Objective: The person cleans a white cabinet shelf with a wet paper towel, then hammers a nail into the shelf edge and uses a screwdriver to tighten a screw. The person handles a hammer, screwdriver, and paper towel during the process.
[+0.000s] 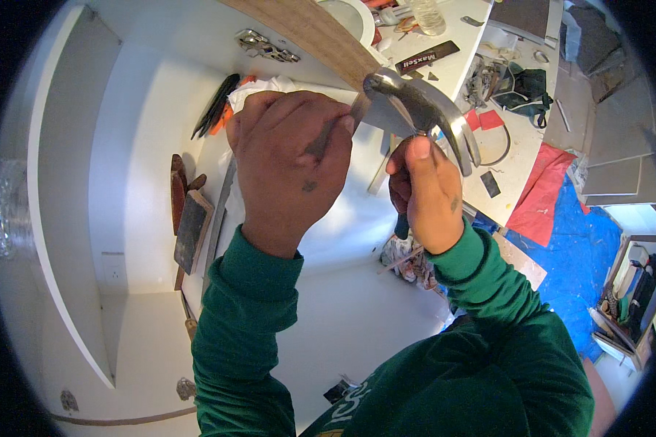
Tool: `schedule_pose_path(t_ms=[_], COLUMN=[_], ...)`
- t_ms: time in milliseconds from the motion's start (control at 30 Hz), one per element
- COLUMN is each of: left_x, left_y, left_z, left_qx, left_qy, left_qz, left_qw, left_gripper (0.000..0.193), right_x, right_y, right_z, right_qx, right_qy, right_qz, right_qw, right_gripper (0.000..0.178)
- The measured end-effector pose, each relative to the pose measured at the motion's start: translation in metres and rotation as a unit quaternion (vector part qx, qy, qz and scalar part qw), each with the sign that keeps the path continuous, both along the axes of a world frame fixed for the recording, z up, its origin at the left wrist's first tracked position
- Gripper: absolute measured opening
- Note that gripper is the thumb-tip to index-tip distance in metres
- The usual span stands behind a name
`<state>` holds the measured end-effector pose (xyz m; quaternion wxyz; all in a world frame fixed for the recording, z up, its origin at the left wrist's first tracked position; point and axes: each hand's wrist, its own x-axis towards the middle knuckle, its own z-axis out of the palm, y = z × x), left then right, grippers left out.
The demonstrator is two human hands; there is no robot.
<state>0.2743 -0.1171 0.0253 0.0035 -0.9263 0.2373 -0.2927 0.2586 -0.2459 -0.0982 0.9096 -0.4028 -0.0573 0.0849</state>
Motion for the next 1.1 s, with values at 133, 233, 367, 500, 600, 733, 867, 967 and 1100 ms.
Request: schedule_pose_path(t_ms=[133, 233, 367, 500, 600, 733, 867, 967, 1100], left_x=[-0.004, -0.004, -0.001, 0.005, 0.011, 0.021, 0.025, 0.024, 0.025], left_y=[-0.003, 0.0, -0.007, -0.003, -0.009, -0.015, -0.016, -0.011, -0.012], left_z=[0.001, 0.001, 0.004, -0.003, 0.0, -0.002, -0.004, -0.009, -0.008], left_qx=[0.008, 0.02, 0.037, 0.056, 0.069, 0.029, -0.025, -0.033, -0.047], left_qy=[0.006, 0.007, -0.008, -0.05, -0.038, -0.037, -0.018, 0.002, 0.014], left_qz=[0.014, 0.017, 0.021, -0.005, 0.016, 0.012, -0.019, 0.03, 0.019], left_qw=[1.0, 1.0, 0.999, 0.997, 0.997, 0.999, 0.999, 0.999, 0.999], left_gripper=[0.01, 0.01, 0.012, 0.008, 0.013, 0.017, 0.018, 0.018, 0.018], right_x=[0.002, -0.001, 0.001, -0.005, -0.008, -0.01, -0.006, -0.004, 0.008], right_y=[0.005, -0.003, -0.026, -0.045, -0.045, -0.037, -0.025, -0.016, -0.001], right_z=[0.0, -0.009, -0.028, -0.039, -0.04, -0.027, -0.018, -0.012, -0.013], right_qx=[-0.034, 0.02, 0.058, 0.004, -0.008, -0.014, -0.005, 0.007, -0.026], right_qy=[-0.001, 0.028, 0.042, 0.064, 0.063, 0.033, 0.026, 0.008, -0.002], right_qz=[0.009, -0.003, -0.038, -0.026, -0.013, 0.015, 0.012, -0.006, 0.01], right_qw=[0.999, 0.999, 0.997, 0.998, 0.998, 0.999, 1.0, 1.0, 1.0], right_gripper=[0.056, 0.058, 0.063, 0.064, 0.064, 0.061, 0.058, 0.055, 0.05])
